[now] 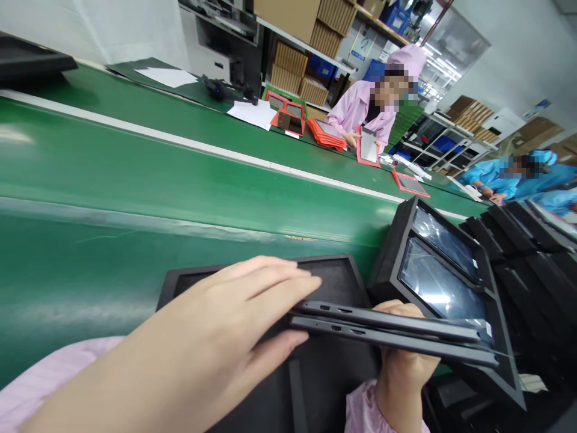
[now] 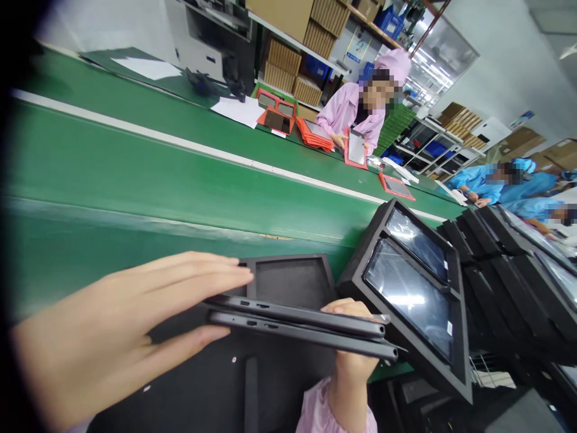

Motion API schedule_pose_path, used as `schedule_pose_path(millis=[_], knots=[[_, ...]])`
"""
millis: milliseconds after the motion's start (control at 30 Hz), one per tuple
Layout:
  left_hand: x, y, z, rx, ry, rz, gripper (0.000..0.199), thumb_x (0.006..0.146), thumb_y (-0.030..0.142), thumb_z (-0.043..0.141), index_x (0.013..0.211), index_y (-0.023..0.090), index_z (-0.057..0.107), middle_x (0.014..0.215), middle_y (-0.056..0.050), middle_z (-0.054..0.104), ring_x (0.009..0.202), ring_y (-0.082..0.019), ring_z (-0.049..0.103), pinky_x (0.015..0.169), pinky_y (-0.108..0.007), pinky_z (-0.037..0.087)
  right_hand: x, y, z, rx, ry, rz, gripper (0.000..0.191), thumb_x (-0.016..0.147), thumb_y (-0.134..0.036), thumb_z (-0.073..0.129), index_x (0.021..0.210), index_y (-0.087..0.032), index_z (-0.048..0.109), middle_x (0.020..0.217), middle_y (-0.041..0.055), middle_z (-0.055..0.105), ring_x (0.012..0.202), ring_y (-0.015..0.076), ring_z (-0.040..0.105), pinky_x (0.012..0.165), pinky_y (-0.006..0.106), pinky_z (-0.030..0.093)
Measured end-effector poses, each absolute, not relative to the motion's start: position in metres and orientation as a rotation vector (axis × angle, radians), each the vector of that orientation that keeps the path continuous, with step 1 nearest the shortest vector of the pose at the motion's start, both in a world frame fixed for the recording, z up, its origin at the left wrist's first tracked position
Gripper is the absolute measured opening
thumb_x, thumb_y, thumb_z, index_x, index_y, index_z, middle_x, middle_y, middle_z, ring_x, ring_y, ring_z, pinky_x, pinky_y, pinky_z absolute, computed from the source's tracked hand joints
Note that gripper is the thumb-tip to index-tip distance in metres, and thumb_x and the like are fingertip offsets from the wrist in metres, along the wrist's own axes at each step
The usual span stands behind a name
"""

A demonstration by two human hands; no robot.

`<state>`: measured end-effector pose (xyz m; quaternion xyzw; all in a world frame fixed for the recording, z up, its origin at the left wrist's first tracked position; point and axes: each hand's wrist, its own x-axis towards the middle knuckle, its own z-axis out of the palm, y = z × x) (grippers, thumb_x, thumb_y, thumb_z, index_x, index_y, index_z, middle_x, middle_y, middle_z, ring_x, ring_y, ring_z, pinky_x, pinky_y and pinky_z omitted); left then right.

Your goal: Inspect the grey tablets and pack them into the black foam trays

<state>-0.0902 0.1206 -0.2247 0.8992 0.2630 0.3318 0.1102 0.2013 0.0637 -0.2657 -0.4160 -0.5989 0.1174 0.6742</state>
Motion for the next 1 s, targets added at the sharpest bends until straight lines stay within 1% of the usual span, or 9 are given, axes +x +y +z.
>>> schedule_pose_path(millis=[67, 133, 233, 367, 533, 667, 800, 900, 1000], knots=[[-0.087, 0.119, -0.218, 2.632, 0.642, 1.071, 0.044, 0.105, 0.019, 0.058, 0.148, 0.03, 0.055, 0.147, -0.001, 0.07, 0.137, -0.021, 0.067, 0.119, -0.034, 0.056, 0.2, 0.062, -0.265, -0.946, -1.358, 0.261, 0.024, 0.088, -0.049, 0.088, 0.093, -0.025, 0.085, 0.07, 0.0012, 0.074, 0.059, 0.0202, 0.07, 0.046, 0.029, 0.056], [-0.084, 0.114, -0.21, 2.548, 0.594, 1.113, 0.043, 0.103, 0.012, 0.057, 0.141, 0.031, 0.062, 0.148, -0.001, 0.07, 0.14, -0.022, 0.065, 0.123, -0.037, 0.053, 0.197, 0.06, -0.265, -0.939, -1.378, 0.25, 0.019, 0.092, -0.044, 0.084, 0.093, -0.025, 0.085, 0.071, 0.0022, 0.075, 0.061, 0.021, 0.071, 0.049, 0.031, 0.059], [-0.082, 0.103, -0.204, 2.469, 0.632, 1.107, 0.037, 0.103, 0.006, 0.054, 0.127, 0.03, 0.07, 0.143, 0.001, 0.073, 0.134, -0.022, 0.07, 0.12, -0.037, 0.056, 0.19, 0.059, -0.262, -0.927, -1.39, 0.238, 0.017, 0.098, -0.037, 0.077, 0.094, -0.024, 0.086, 0.071, 0.0028, 0.076, 0.061, 0.0208, 0.071, 0.05, 0.032, 0.059], [-0.085, 0.096, -0.207, 2.49, 0.667, 1.13, 0.033, 0.106, 0.008, 0.052, 0.119, 0.029, 0.073, 0.141, 0.002, 0.074, 0.13, -0.019, 0.072, 0.122, -0.036, 0.053, 0.184, 0.06, -0.258, -0.956, -1.37, 0.204, 0.018, 0.097, -0.039, 0.079, 0.09, -0.023, 0.085, 0.068, 0.002, 0.075, 0.058, 0.0195, 0.071, 0.047, 0.03, 0.058], [-0.089, 0.1, -0.214, 2.495, 0.638, 1.141, 0.041, 0.105, 0.008, 0.05, 0.13, 0.031, 0.072, 0.139, 0.002, 0.076, 0.127, -0.02, 0.074, 0.12, -0.037, 0.055, 0.185, 0.06, -0.259, -0.977, -1.365, 0.201, 0.022, 0.091, -0.044, 0.085, 0.087, -0.023, 0.084, 0.067, 0.0025, 0.074, 0.055, 0.0215, 0.071, 0.046, 0.032, 0.059], [-0.09, 0.103, -0.215, 2.532, 0.561, 1.229, 0.041, 0.105, 0.01, 0.049, 0.135, 0.028, 0.07, 0.136, 0.0, 0.078, 0.126, -0.021, 0.075, 0.115, -0.035, 0.059, 0.189, 0.058, -0.264, -0.966, -1.367, 0.223, 0.022, 0.089, -0.044, 0.087, 0.091, -0.023, 0.084, 0.07, 0.0025, 0.075, 0.058, 0.022, 0.072, 0.047, 0.032, 0.059], [-0.089, 0.104, -0.214, 2.552, 0.537, 1.226, 0.041, 0.105, 0.007, 0.047, 0.134, 0.026, 0.068, 0.142, 0.003, 0.075, 0.13, -0.016, 0.072, 0.118, -0.027, 0.054, 0.192, 0.058, -0.269, -0.955, -1.358, 0.247, 0.016, 0.091, -0.039, 0.085, 0.094, -0.023, 0.084, 0.073, 0.0025, 0.075, 0.062, 0.0217, 0.072, 0.05, 0.032, 0.06], [-0.086, 0.105, -0.215, 2.543, 0.517, 1.274, 0.041, 0.105, 0.004, 0.046, 0.134, 0.024, 0.067, 0.146, 0.003, 0.073, 0.134, -0.012, 0.069, 0.121, -0.023, 0.049, 0.192, 0.058, -0.269, -0.945, -1.355, 0.223, 0.025, 0.088, -0.046, 0.088, 0.092, -0.021, 0.084, 0.073, 0.0027, 0.075, 0.061, 0.0216, 0.072, 0.05, 0.032, 0.06], [-0.085, 0.104, -0.216, 2.506, 0.558, 1.233, 0.039, 0.107, 0.008, 0.048, 0.135, 0.026, 0.069, 0.146, 0.001, 0.073, 0.131, -0.017, 0.072, 0.118, -0.029, 0.055, 0.189, 0.058, -0.266, -0.963, -1.365, 0.208, 0.03, 0.086, -0.05, 0.089, 0.09, -0.021, 0.083, 0.072, 0.0025, 0.074, 0.061, 0.0217, 0.071, 0.049, 0.032, 0.059]])
